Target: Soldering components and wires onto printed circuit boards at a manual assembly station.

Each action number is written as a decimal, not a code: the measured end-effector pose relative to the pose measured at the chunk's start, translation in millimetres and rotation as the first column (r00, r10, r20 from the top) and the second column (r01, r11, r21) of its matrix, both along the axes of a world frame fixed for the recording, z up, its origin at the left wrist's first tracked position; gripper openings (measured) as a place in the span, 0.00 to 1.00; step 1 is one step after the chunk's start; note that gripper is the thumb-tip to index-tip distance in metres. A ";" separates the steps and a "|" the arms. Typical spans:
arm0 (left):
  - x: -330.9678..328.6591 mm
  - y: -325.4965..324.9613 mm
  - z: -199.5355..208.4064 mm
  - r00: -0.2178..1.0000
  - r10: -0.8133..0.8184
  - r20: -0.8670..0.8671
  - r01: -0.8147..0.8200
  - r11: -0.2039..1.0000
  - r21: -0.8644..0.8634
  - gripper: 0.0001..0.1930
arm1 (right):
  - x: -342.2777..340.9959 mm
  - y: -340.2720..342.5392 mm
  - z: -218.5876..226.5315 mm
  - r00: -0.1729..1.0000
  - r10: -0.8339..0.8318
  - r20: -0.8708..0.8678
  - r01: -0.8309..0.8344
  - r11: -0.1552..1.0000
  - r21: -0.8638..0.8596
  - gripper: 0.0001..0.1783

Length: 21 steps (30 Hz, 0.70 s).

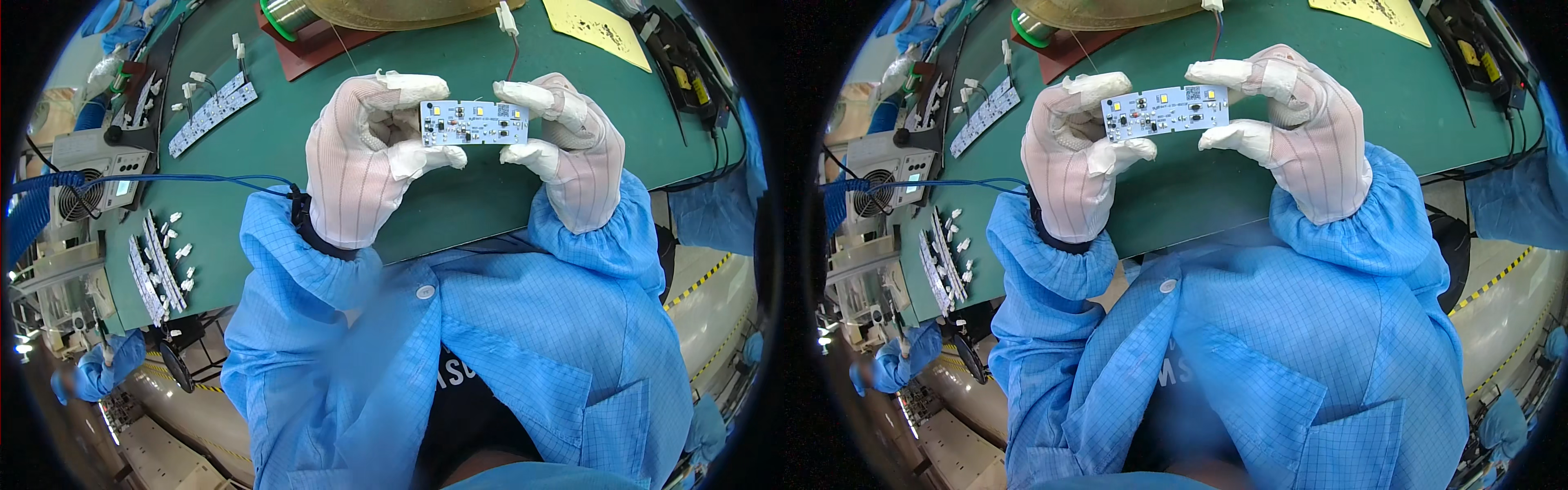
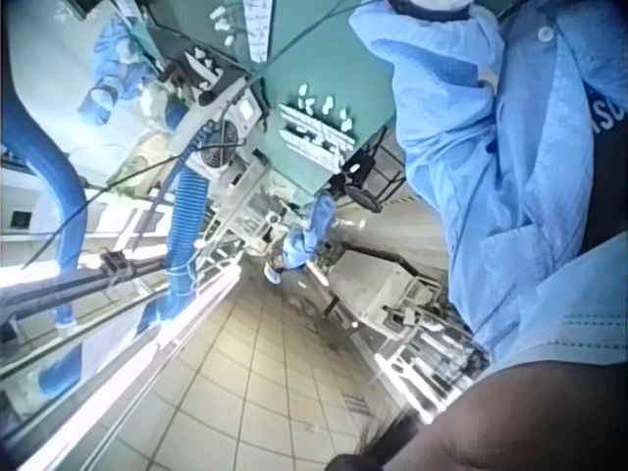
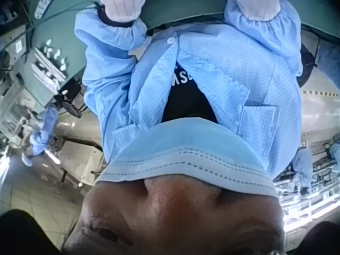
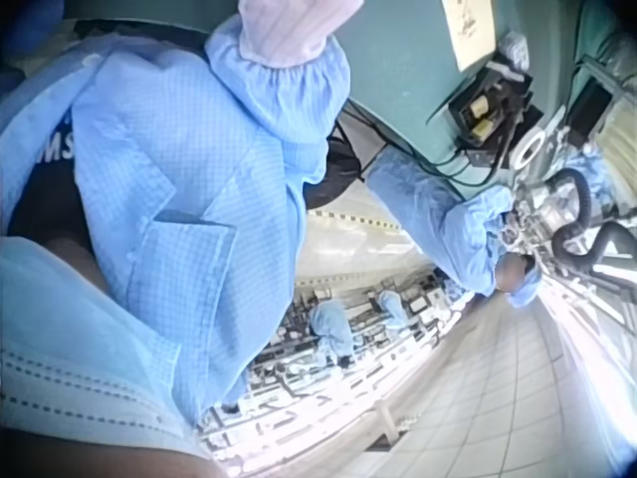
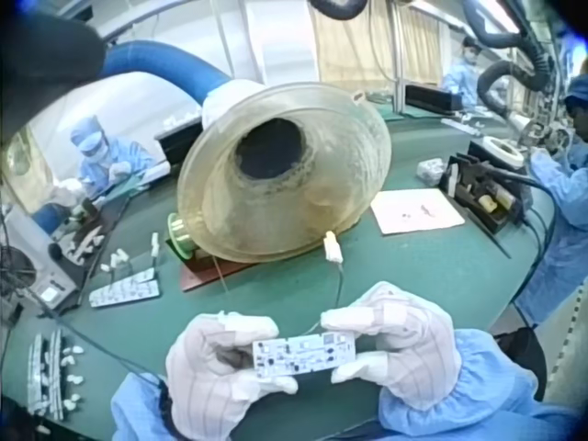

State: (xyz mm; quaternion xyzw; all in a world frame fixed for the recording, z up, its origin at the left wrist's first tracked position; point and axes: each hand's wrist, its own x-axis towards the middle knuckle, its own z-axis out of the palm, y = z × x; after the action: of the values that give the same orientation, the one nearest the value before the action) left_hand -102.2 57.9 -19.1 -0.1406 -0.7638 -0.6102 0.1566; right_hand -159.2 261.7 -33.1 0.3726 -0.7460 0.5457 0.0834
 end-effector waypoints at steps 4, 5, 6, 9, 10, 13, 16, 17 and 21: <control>0.2 -0.8 -0.4 1.000 -0.005 0.011 0.005 1.000 -0.003 0.27 | 0.3 -1.1 0.1 0.999 0.044 0.022 -0.042 0.995 -0.094 0.26; 0.7 -0.7 -0.2 1.000 -0.008 0.012 0.008 1.000 0.018 0.27 | 1.0 -1.1 2.3 0.999 0.032 0.035 -0.030 0.998 -0.046 0.26; 1.3 -0.7 0.0 1.000 -0.011 0.014 0.010 0.999 0.039 0.27 | 1.3 -1.6 2.6 0.999 0.034 0.034 -0.033 0.998 -0.046 0.26; -0.4 0.1 -1.6 1.000 -0.016 0.011 0.016 0.998 0.063 0.27 | 0.8 -0.9 0.2 0.997 0.037 0.062 -0.034 0.998 -0.059 0.27; -0.6 0.1 -1.3 1.000 -0.016 0.011 0.016 0.998 0.063 0.27 | -0.8 -0.9 -3.9 0.997 0.068 0.048 -0.063 0.992 -0.107 0.27; -0.7 0.6 -0.8 1.000 -0.015 0.014 0.015 0.999 0.047 0.27 | -3.6 0.0 -5.5 0.996 0.088 0.001 -0.087 0.988 -0.129 0.28; -0.6 1.3 -1.7 0.999 0.008 0.052 -0.013 0.994 0.105 0.27 | -2.9 -0.8 -5.9 0.997 0.082 0.003 -0.081 0.989 -0.127 0.28; -1.7 0.5 -2.5 0.999 -0.002 0.034 -0.001 0.997 0.080 0.27 | -2.2 -0.9 -6.0 0.996 0.085 0.034 -0.079 0.986 -0.150 0.28; -1.9 -1.3 -2.3 0.999 0.033 0.011 -0.033 0.999 -0.022 0.28 | -2.6 2.2 -0.8 0.991 0.110 0.072 -0.101 0.987 -0.127 0.27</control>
State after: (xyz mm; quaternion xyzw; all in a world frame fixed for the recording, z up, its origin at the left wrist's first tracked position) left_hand -104.1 56.6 -21.3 -0.1261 -0.7735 -0.6000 0.1608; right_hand -161.7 263.8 -33.9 0.3840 -0.6929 0.6085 0.0477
